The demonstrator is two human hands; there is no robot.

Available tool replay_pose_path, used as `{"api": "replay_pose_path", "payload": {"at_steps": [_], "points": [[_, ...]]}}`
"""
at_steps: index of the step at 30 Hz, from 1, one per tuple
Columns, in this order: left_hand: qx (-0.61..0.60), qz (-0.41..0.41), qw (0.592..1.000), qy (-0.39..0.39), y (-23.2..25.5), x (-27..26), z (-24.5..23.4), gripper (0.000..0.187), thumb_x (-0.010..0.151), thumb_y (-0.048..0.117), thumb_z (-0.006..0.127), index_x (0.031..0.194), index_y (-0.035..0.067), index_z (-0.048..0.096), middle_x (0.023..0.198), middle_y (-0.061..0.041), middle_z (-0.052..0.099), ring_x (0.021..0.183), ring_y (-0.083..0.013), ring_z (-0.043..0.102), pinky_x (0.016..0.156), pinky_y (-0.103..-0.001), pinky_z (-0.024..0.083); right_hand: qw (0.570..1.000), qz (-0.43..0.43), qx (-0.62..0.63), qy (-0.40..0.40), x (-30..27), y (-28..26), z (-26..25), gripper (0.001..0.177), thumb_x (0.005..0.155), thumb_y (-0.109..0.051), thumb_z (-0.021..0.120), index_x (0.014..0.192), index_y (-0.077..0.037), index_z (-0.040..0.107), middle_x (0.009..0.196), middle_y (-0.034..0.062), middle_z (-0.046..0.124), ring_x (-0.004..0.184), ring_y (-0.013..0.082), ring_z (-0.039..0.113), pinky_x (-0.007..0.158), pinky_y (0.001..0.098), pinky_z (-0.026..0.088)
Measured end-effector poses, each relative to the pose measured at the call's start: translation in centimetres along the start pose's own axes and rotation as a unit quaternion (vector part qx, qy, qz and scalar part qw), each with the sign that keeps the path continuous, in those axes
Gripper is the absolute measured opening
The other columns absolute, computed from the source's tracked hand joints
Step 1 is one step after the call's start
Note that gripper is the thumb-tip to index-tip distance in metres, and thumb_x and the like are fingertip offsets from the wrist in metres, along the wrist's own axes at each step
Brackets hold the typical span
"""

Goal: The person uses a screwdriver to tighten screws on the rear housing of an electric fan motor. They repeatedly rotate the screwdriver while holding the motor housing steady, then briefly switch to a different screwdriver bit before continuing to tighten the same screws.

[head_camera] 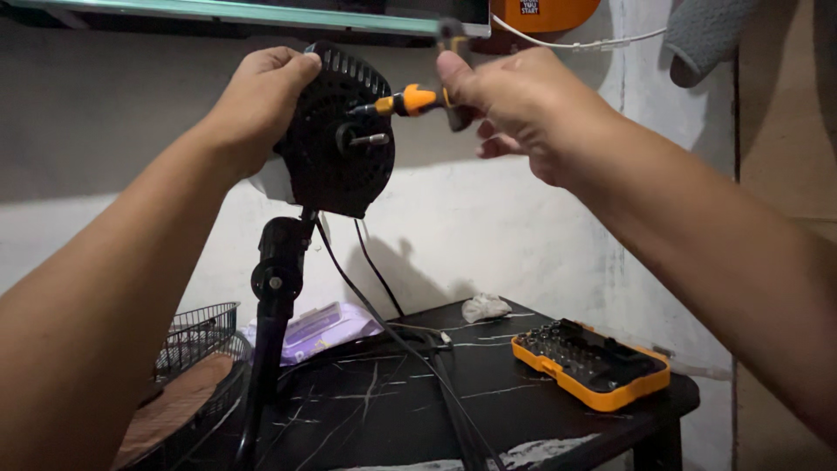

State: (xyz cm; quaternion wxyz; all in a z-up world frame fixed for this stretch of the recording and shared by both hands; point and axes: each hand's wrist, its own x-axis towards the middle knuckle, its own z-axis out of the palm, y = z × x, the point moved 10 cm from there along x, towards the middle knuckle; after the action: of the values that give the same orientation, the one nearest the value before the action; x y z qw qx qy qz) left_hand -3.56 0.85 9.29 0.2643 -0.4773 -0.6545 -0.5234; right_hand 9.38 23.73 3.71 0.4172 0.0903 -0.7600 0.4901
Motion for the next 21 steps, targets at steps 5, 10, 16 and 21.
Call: {"api": "replay_pose_path", "payload": {"at_steps": [5, 10, 16, 21], "points": [[-0.030, -0.007, 1.000, -0.002, 0.2, -0.3, 0.2, 0.029, 0.103, 0.028, 0.054, 0.110, 0.002, 0.065, 0.091, -0.003, 0.067, 0.078, -0.0105, 0.063, 0.074, -0.029, 0.055, 0.956, 0.136, 0.259, -0.024, 1.0, 3.2, 1.3, 0.034, 0.085, -0.034, 0.083, 0.087, -0.007, 0.063, 0.076, 0.0019, 0.063, 0.062, 0.0127, 0.059, 0.057, 0.0255, 0.058], [-0.003, -0.025, 1.000, 0.009, 0.3, -0.6, 0.1, 0.032, 0.103, 0.031, 0.052, 0.113, 0.003, 0.064, 0.094, -0.004, 0.068, 0.078, -0.0100, 0.065, 0.074, -0.029, 0.057, 0.845, 0.291, 0.449, -0.004, 0.0, 5.2, 2.5, 0.029, 0.081, -0.024, 0.083, 0.087, -0.002, 0.067, 0.084, 0.0025, 0.064, 0.064, 0.0116, 0.064, 0.057, 0.0181, 0.062], [-0.009, -0.048, 0.999, 0.016, 0.0, -0.8, 0.3, 0.033, 0.101, 0.032, 0.053, 0.114, 0.004, 0.064, 0.094, -0.004, 0.068, 0.077, -0.0114, 0.065, 0.069, -0.030, 0.057, 0.855, 0.237, 0.445, -0.122, -2.2, 3.6, 3.3, 0.027, 0.086, -0.017, 0.076, 0.096, 0.003, 0.062, 0.095, 0.0084, 0.061, 0.077, 0.0157, 0.066, 0.077, 0.0239, 0.065], [0.000, -0.020, 1.000, 0.008, 0.2, -0.5, 0.5, 0.034, 0.102, 0.032, 0.054, 0.115, 0.003, 0.065, 0.095, -0.004, 0.068, 0.079, -0.0113, 0.065, 0.072, -0.029, 0.056, 0.880, 0.213, 0.383, -0.181, -4.1, 2.7, 4.2, 0.023, 0.087, -0.016, 0.075, 0.099, 0.000, 0.063, 0.090, 0.0071, 0.062, 0.078, 0.0136, 0.065, 0.081, 0.0253, 0.061]]}}
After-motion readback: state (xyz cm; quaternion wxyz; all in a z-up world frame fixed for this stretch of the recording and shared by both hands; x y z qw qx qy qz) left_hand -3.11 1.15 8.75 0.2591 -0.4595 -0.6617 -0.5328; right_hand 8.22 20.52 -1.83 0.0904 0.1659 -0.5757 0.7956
